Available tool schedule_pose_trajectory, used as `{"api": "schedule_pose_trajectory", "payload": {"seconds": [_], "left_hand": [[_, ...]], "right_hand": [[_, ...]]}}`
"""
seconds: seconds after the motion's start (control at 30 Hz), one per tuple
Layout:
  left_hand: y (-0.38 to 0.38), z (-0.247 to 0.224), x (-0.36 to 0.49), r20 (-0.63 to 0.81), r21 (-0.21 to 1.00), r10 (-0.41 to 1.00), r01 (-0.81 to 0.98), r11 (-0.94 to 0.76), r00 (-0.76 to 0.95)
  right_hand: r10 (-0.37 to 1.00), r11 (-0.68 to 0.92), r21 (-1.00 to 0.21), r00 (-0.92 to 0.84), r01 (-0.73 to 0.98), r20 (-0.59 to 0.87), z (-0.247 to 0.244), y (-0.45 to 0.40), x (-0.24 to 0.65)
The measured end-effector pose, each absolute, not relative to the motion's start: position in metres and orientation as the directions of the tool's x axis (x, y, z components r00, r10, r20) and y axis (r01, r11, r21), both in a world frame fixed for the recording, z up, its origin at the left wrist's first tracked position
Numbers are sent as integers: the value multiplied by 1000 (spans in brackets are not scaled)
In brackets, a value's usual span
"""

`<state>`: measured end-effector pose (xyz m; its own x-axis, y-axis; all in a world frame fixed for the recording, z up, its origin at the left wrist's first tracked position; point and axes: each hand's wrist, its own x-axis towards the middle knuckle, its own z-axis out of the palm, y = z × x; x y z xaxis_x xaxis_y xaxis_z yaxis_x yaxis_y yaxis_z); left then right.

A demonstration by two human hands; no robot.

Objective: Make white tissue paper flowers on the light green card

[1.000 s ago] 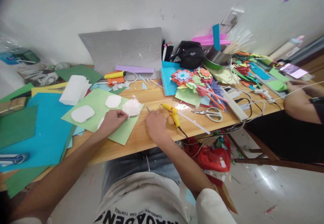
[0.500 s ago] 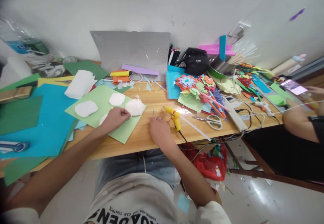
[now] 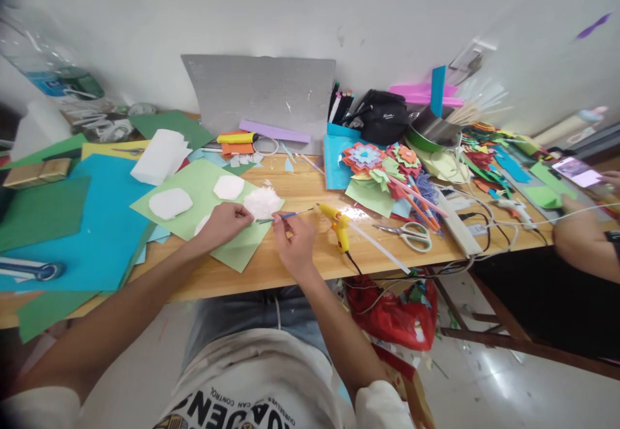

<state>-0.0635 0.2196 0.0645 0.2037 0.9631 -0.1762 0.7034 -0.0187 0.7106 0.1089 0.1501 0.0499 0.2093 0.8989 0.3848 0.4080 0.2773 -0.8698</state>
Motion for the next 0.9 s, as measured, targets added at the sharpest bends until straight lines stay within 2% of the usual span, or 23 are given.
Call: {"api": "schedule_pose_trajectory", "payload": {"seconds": [0.27, 0.47, 0.67, 0.77, 0.9], "left_hand": [[217, 66, -63, -165, 721, 963, 692, -29, 212], [217, 67, -63, -174, 725, 961, 688, -21, 214], [218, 67, -64, -178, 719, 958, 695, -30, 226], [217, 67, -64, -170, 700, 953, 712, -62, 250], [217, 68, -67, -87, 606, 958, 778, -166, 272]], "right_hand": [[836, 382, -734, 129, 562, 533, 43, 157, 99], [819, 386, -661, 91, 643, 567, 39, 161, 97], [822, 399, -605, 24, 690, 569, 41, 164, 96], [853, 368, -582, -13, 725, 522, 46, 168, 96], [893, 337, -543, -79, 769, 444, 56, 173, 95]]}}
